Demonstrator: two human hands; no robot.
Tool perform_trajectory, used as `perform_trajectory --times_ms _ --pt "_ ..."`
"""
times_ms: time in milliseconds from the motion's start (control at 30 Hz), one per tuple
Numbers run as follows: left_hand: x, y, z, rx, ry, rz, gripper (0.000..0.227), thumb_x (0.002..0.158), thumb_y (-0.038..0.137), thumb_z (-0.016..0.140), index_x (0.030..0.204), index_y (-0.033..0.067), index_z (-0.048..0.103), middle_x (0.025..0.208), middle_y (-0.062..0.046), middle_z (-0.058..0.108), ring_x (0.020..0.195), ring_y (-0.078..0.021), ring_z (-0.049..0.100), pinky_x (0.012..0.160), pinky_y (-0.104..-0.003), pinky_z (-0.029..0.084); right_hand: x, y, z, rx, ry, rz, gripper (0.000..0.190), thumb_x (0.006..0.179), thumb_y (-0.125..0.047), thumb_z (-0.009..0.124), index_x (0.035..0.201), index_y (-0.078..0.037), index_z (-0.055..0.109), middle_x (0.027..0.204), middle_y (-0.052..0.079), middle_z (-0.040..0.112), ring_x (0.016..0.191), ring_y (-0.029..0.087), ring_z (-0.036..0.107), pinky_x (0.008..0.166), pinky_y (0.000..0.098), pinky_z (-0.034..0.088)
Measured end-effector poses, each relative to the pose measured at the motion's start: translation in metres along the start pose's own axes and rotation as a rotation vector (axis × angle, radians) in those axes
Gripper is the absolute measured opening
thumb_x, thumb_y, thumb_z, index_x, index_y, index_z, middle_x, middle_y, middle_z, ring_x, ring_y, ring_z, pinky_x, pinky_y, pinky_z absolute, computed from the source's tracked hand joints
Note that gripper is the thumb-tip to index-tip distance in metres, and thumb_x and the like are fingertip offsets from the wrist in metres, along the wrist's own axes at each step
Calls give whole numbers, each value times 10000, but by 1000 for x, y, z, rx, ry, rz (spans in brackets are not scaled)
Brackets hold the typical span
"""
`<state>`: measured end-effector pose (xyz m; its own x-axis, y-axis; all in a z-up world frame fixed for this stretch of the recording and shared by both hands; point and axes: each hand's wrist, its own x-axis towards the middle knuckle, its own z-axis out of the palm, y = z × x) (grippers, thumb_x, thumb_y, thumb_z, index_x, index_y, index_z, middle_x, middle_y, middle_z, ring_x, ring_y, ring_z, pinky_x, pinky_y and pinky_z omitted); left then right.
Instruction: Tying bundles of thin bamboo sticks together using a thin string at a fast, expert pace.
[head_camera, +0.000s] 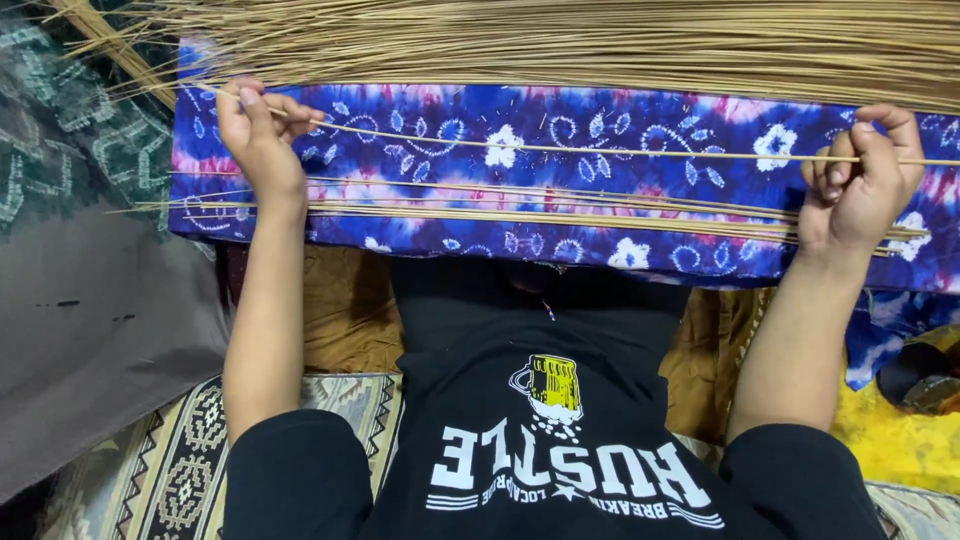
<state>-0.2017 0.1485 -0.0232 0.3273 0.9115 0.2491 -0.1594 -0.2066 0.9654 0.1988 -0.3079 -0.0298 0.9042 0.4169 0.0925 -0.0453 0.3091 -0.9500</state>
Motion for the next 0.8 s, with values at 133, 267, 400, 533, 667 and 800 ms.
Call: perform_trajectory --times_ms 133,267,400,533,667,800 --pt "-13 5 -1 61 -27 23 234 1112 331 362 1121 125 472 804 -95 664 745 -243 744 657 -289 569 -8 -3 8 -47 4 -27 93 1126 -62 496 1118 -125 563 599 -2 356 465 90 260 508 271 237" --pt "-22 10 1 138 -49 89 261 1125 360 362 1156 121 463 832 -100 667 753 -242 742 659 -291 577 -12 -4 12 -80 -2 -30 96 1136 -63 486 1127 -120 563 599 -3 366 457 82 261 494 262 226" --pt "-27 10 5 123 -40 116 267 1125 374 395 1173 119 459 820 -127 667 727 -249 725 643 -296 577 -17 -1 14 -36 53 17 82 1107 -72 513 1106 -122 577 576 -3 377 437 77 281 486 251 260" --pt "-29 7 4 83 26 91 292 1102 405 422 1150 120 461 822 -131 677 737 -259 744 650 -284 599 -25 4 11 40 50 38 98 1113 -57 506 1095 -123 577 580 -5 366 438 84 275 466 253 223" --pt "-34 9 6 28 64 85 298 1087 412 469 1153 122 480 837 -141 694 744 -262 754 630 -278 601 -32 14 1 105 109 5 133 1125 -51 498 1115 -125 608 603 -13 375 451 69 263 453 242 228" --pt "-30 8 17 -158 138 -50 278 1045 362 552 1191 125 549 873 -161 752 706 -235 745 632 -280 614 -32 38 -29 252 223 -116 167 1145 -41 446 1179 -105 596 619 -11 361 460 78 276 469 266 242"
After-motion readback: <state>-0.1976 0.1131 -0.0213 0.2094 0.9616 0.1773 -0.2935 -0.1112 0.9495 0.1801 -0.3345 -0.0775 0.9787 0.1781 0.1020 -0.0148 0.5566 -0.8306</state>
